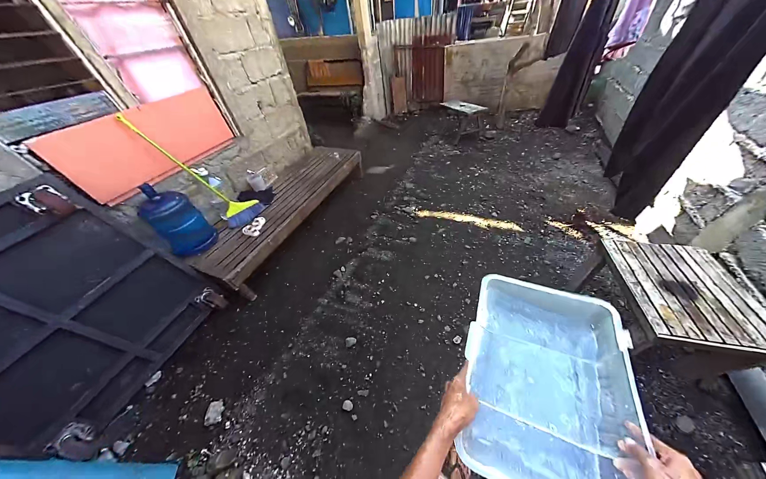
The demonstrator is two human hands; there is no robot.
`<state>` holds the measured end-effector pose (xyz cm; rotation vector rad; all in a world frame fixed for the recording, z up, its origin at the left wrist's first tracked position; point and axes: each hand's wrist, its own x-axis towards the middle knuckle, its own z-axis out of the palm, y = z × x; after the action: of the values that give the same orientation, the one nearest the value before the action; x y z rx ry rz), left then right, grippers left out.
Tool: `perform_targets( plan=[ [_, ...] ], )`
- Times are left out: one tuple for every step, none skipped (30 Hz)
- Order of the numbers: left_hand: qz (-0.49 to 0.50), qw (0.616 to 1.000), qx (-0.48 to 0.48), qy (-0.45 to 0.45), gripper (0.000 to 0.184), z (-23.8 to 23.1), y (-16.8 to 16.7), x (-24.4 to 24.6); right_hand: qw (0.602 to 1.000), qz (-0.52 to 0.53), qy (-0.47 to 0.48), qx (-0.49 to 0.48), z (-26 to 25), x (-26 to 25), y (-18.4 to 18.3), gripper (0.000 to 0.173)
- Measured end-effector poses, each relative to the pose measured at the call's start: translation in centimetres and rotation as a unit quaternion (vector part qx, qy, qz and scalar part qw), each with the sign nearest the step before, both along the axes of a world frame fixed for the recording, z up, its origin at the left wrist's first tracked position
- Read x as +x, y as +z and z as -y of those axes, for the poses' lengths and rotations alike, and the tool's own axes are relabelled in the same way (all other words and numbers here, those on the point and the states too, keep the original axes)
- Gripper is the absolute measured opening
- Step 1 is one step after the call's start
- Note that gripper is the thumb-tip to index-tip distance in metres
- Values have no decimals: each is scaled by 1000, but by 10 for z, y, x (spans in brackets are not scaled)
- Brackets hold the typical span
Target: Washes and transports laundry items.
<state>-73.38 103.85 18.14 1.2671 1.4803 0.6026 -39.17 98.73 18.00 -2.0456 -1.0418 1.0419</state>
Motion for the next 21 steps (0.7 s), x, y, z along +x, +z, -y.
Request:
perform_targets(
  plan=[
    [5, 1000, -3, 20, 70, -11, -1, -5, 1000, 13, 16, -4, -24, -2, 0, 45],
    [10, 999, -10, 37, 70, -21, -1, -10, 999, 29, 28, -5, -47, -5, 1, 43],
    [12, 998, -18, 53, 69, -33, 0, -15, 998, 44, 36, -3, -71, -10, 2, 40],
    [12, 997, -22, 70, 69, -47, 2, -21, 998, 52, 45, 0, -96, -15, 4, 38],
    [13, 996, -23, 85, 69, -62, 2, -26, 997, 53, 53, 2, -121, -22, 5, 37],
    [10, 995, -20, 99, 69, -76, 3, -32, 997, 45, 59, 4, -145, -28, 4, 37],
    [5, 994, -18, 111, 69, -91, 4, -40, 997, 32, 64, 5, -169, -37, 4, 37],
    [0, 992, -17, 122, 68, -105, 4, -49, 997, 21, 68, 2, -193, -47, 4, 37],
    [-4, 991, -20, 133, 68, -119, 4, -58, 997, 15, 75, -4, -215, -59, 5, 36],
    [-8, 989, -24, 144, 68, -133, 2, -68, 996, 15, 83, -11, -238, -71, 5, 36],
    [-8, 987, -27, 157, 68, -147, -2, -77, 995, 16, 92, -18, -262, -82, 6, 36],
    [-5, 985, -30, 171, 68, -162, -7, -87, 994, 17, 101, -22, -285, -94, 6, 35],
    [3, 982, -31, 186, 68, -177, -11, -97, 993, 18, 113, -24, -308, -107, 4, 35],
    [11, 979, -30, 200, 66, -192, -14, -109, 991, 18, 127, -27, -332, -119, 1, 34],
    [16, 977, -27, 213, 65, -209, -18, -121, 990, 18, 138, -28, -355, -133, -4, 33],
    [19, 974, -24, 224, 65, -226, -20, -134, 989, 16, 147, -26, -378, -146, -9, 32],
    [19, 973, -19, 231, 65, -243, -23, -146, 988, 14, 152, -25, -399, -160, -14, 33],
    [17, 971, -13, 236, 64, -261, -25, -159, 988, 13, 155, -21, -421, -175, -18, 33],
    [14, 970, -3, 242, 64, -283, -25, -172, 987, 15, 159, -12, -447, -190, -20, 34],
    [8, 969, 4, 249, 63, -303, -25, -186, 986, 17, 164, -4, -471, -205, -24, 34],
    [0, 967, 6, 255, 63, -318, -25, -200, 986, 14, 168, -2, -489, -220, -28, 34]
  ],
)
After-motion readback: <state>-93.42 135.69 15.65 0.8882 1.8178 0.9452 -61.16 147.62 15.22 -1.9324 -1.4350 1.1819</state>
